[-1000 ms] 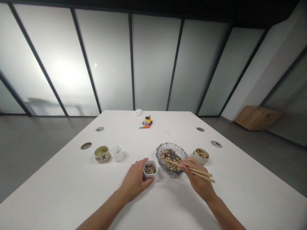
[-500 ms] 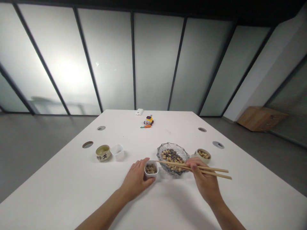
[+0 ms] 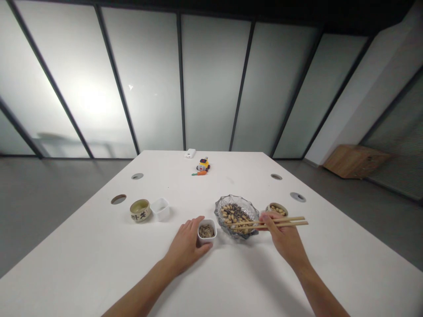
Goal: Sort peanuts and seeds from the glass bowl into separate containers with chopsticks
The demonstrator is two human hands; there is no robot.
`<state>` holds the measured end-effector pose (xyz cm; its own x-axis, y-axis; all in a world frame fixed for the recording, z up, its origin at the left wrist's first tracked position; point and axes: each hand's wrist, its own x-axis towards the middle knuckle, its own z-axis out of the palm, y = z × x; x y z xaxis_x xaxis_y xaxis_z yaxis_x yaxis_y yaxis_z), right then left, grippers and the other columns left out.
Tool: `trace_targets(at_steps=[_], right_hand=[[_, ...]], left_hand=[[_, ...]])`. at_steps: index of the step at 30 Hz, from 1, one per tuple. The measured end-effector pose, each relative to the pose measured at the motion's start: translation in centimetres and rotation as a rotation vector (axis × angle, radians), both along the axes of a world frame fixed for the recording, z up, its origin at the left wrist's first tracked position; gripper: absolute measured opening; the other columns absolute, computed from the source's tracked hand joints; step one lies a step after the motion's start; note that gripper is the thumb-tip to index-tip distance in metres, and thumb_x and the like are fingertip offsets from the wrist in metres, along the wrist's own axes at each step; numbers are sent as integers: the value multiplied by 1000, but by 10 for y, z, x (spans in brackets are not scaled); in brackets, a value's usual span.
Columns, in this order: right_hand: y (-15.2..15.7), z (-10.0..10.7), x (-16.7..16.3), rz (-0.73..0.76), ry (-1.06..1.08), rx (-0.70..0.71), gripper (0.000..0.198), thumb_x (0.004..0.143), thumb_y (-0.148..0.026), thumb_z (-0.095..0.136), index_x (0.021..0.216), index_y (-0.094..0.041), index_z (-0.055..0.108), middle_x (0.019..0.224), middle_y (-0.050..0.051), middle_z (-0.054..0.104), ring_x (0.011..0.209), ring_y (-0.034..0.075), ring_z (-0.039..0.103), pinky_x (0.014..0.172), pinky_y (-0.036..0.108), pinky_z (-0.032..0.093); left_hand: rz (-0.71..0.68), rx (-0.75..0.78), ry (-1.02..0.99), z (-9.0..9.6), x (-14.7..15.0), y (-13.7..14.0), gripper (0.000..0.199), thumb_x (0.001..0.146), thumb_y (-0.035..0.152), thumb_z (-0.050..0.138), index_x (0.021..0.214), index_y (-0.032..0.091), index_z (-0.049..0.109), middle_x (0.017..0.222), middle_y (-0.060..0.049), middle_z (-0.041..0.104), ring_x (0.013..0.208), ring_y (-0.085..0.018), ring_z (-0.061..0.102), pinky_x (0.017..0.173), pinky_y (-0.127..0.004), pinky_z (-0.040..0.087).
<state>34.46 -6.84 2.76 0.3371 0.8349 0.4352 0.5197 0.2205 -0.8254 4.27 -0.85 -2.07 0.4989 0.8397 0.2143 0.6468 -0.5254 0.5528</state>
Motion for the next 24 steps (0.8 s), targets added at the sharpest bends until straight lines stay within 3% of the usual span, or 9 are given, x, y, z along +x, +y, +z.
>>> trace_targets(at_steps=[6, 14, 18, 24], right_hand=[[2, -5, 1, 53, 100, -32, 45, 91, -66, 64, 75, -25, 73, 77, 8, 76, 71, 28, 76, 62, 41, 67], [4, -9, 7, -4, 244, 2, 50, 86, -69, 70, 77, -21, 76, 77, 8, 75, 63, 25, 74, 60, 41, 70], [5, -12, 3, 89, 252, -26, 50, 86, -70, 70, 76, -22, 75, 78, 8, 75, 63, 24, 74, 63, 41, 70], [5, -18, -5, 157, 266, -52, 45, 88, -68, 69, 81, -23, 75, 88, 9, 75, 79, 28, 77, 72, 45, 70]], left_hand=[[-2, -14, 11, 2, 1, 0, 68, 86, 31, 74, 148, 20, 49, 141, -16, 64, 130, -37, 59, 111, -53, 45], [-6, 0, -14, -1, -1, 1, 66, 85, 31, 74, 146, 22, 50, 139, -14, 65, 128, -36, 61, 110, -51, 46], [-8, 16, -25, -3, -1, 2, 65, 85, 31, 74, 145, 23, 51, 138, -13, 66, 126, -35, 61, 109, -50, 46], [-17, 4, -22, -1, 0, 2, 65, 84, 30, 74, 144, 22, 51, 138, -13, 66, 125, -34, 62, 108, -49, 46]])
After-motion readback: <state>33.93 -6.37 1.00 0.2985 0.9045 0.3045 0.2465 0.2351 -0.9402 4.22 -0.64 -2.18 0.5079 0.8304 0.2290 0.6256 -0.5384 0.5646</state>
